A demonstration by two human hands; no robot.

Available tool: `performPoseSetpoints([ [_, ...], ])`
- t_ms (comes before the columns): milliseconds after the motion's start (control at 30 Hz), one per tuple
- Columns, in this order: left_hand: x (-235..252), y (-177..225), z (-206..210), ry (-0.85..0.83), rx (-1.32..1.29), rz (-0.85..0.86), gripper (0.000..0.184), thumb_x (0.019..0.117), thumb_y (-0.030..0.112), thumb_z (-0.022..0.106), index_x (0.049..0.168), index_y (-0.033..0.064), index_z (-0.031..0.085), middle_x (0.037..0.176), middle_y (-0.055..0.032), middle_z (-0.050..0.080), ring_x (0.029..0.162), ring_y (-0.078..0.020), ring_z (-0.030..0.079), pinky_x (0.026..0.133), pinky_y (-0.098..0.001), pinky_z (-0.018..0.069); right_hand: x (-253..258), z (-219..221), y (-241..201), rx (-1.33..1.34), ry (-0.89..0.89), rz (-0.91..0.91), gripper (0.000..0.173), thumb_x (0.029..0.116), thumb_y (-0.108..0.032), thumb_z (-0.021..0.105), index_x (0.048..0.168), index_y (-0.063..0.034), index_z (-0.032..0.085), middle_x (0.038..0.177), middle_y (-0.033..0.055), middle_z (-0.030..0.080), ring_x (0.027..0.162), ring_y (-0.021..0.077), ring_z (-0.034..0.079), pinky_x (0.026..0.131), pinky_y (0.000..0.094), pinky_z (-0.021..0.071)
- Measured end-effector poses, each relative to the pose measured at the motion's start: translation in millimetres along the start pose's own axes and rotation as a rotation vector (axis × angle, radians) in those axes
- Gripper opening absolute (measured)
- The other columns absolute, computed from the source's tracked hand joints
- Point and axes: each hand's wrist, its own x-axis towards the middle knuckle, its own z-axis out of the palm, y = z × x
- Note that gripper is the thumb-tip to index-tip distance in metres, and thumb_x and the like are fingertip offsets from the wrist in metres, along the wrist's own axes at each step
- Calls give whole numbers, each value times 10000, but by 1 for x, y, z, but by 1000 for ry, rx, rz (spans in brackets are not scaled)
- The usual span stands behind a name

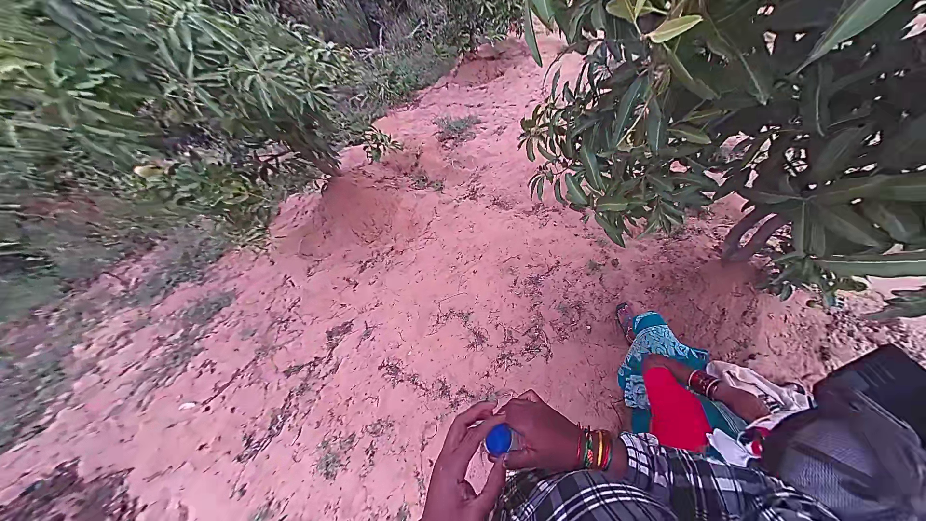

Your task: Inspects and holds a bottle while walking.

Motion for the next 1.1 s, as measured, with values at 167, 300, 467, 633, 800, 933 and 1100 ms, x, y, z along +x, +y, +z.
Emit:
performPoseSetpoints([
  [167, 9, -1, 6, -50, 5, -92, 318, 839, 267, 836, 1060, 47, 771, 1069, -79, 673, 914, -37, 670, 803, -194, 591, -20, -1, -5, -44, 50, 90, 415, 930, -228, 729, 1205, 76, 664, 1183, 252, 697, 1172, 394, 642, 1048, 632, 372],
  [300, 15, 0, 6, -213, -44, 3, 316, 870, 186, 816, 1146, 41, 765, 1150, -101, 699, 1015, -79, 706, 900, -255, 616, -38, 3, -9, -88, 132, 159, 433, 943, -266, 715, 1218, 64, 661, 1209, 246, 692, 1202, 396, 629, 1049, 634, 370],
  [467, 19, -2, 19, -281, -134, 59, 386, 902, 174, 765, 1253, 21, 710, 1239, -121, 671, 1101, -127, 695, 937, -289, 614, -57, 10, -14, -116, 279, 222, 429, 937, -270, 722, 1213, 53, 667, 1211, 230, 699, 1199, 383, 633, 1053, 630, 370],
  [633, 10, -44, 47, -298, -330, -115, 792, 997, 654, 481, 1481, 27, 493, 1435, -128, 567, 1189, -168, 635, 917, -325, 584, -65, 18, -6, -83, 385, 417, 420, 942, -359, 730, 1206, -33, 700, 1284, 171, 664, 1234, 331, 593, 1065, 564, 393],
  [800, -33, -119, 65, -551, -343, -813, 566, 1054, 351, 457, 1525, 39, 444, 1466, -171, 556, 1279, -295, 598, 1031, -492, 511, -80, 35, 39, -148, 425, 632, 320, 864, -249, 796, 1104, -42, 750, 1109, 207, 657, 1067, 344, 625, 963, 447, 514],
  [933, -107, -179, 82, -868, -237, -1044, 466, 1072, 205, 551, 1487, 1, 496, 1510, -227, 513, 1389, -342, 521, 1167, -484, 404, -105, 58, 90, -161, 314, 825, 295, 874, -148, 772, 1142, -29, 732, 1142, 230, 650, 1059, 347, 654, 956, 447, 541],
  [1100, -80, -89, 89, -1231, 62, -1234, 422, 1126, 117, 363, 1508, -42, 446, 1572, -210, 452, 1488, -296, 410, 1244, -397, 261, -120, 89, 174, -197, 196, 1036, 318, 870, -124, 765, 1172, -35, 721, 1206, 254, 635, 1059, 378, 669, 914, 498, 561],
])
